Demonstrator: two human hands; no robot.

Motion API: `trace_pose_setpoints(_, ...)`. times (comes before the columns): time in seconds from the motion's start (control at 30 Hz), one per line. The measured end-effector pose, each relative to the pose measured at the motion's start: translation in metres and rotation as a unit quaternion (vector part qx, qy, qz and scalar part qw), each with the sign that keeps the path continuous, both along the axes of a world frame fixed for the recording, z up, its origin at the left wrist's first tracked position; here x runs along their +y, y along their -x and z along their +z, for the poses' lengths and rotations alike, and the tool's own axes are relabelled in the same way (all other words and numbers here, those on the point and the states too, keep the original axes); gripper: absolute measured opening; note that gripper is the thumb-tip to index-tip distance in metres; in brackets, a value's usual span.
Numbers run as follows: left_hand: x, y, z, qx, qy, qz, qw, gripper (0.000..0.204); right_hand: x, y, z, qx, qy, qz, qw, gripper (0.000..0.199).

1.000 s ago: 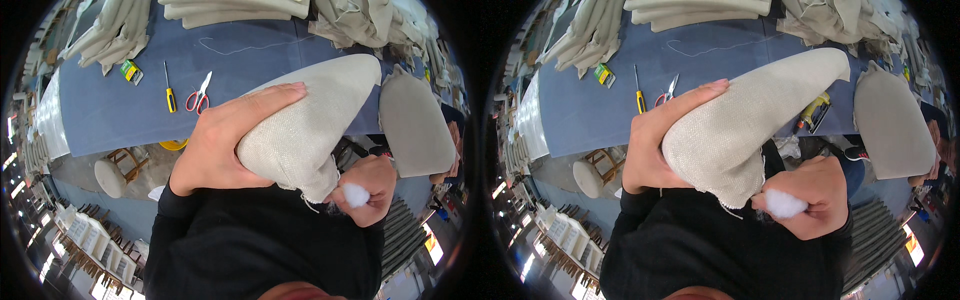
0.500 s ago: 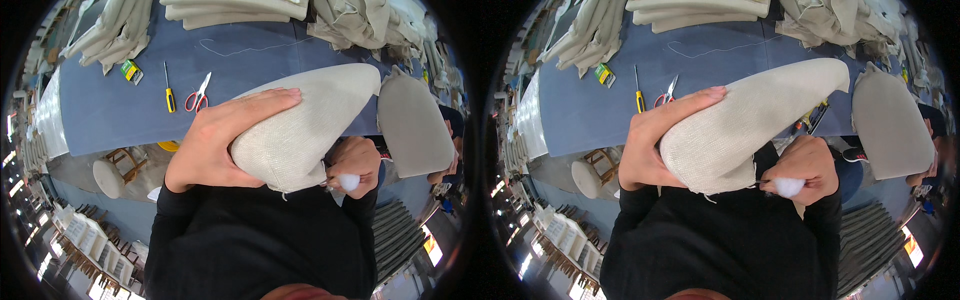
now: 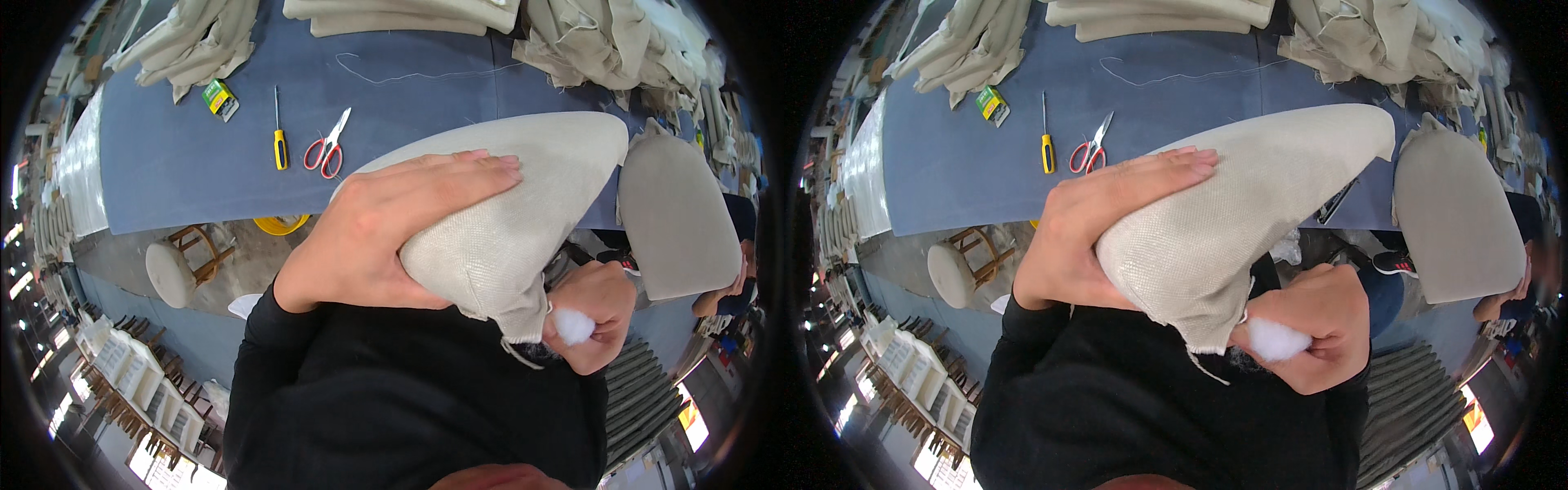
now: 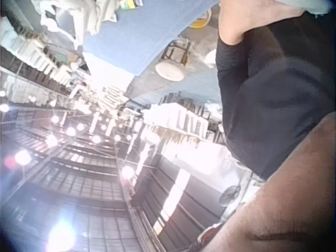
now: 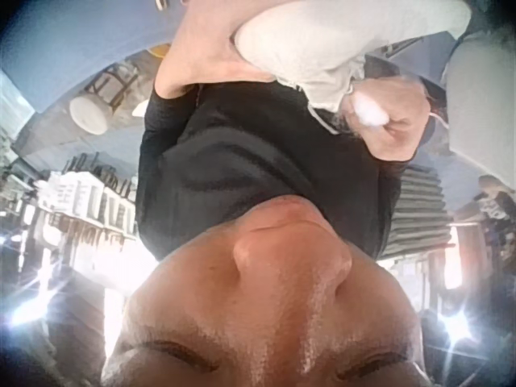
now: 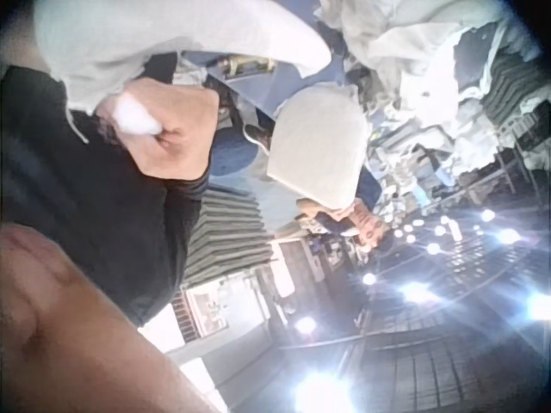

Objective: The person stuffs a beige fabric cushion cover with white poly-fil batting using a metal tool to push the material inside. After filling the cushion, the person uses a staple gun to secure the fabric edges to the cushion base.

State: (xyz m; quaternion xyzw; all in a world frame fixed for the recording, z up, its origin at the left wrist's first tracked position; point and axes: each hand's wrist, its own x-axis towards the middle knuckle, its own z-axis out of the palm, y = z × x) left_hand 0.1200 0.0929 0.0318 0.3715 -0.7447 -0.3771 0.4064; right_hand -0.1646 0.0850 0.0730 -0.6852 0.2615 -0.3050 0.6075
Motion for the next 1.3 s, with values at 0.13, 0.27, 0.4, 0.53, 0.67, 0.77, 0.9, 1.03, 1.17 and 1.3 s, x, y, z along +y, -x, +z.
trace_pose_setpoints(0.13,-0.001,0.003,0.004,0.009,-0.007,0.005,1.0,0.086,-0.005,-0.001,0.008,0.028,-0.02,0.006,0.999,0.013)
trace_pose_setpoints(0.27,-0.007,0.001,0.008,0.023,-0.022,-0.009,0.999,0.083,-0.004,0.006,-0.002,0.006,-0.012,-0.008,1.0,0.012)
trace_pose_setpoints(0.4,-0.006,0.0,0.001,0.019,0.0,-0.02,1.0,0.094,-0.01,0.021,-0.02,-0.026,-0.003,0.024,0.999,0.012)
trace_pose_setpoints(0.53,-0.004,0.001,0.0,0.014,0.002,-0.031,0.999,0.094,-0.017,0.021,-0.033,-0.079,0.011,0.054,0.995,0.015)
trace_pose_setpoints(0.67,-0.009,0.0,0.001,0.01,0.004,-0.045,0.999,0.093,-0.016,0.022,-0.033,-0.083,0.023,0.071,0.994,0.013)
trace_pose_setpoints(0.77,-0.004,0.003,0.001,0.004,0.008,-0.032,0.999,0.095,-0.01,0.012,-0.027,-0.098,0.044,0.034,0.994,0.011)
trace_pose_setpoints(0.9,-0.001,0.013,0.0,0.012,-0.007,-0.039,0.999,0.096,0.022,0.02,-0.048,-0.191,0.065,-0.099,0.974,0.011)
trace_pose_setpoints(1.03,0.003,0.011,0.002,-0.001,-0.016,-0.044,0.999,0.095,0.008,0.021,-0.011,-0.034,0.027,0.005,0.999,0.011)
trace_pose_setpoints(1.17,0.0,0.006,0.002,0.047,-0.023,-0.04,0.998,0.087,-0.004,0.05,-0.016,0.005,-0.044,0.089,0.995,0.014)
trace_pose_setpoints(1.3,-0.009,0.004,-0.009,0.146,-0.008,-0.086,0.986,0.078,-0.015,0.085,-0.088,-0.214,-0.038,0.078,0.973,0.02)
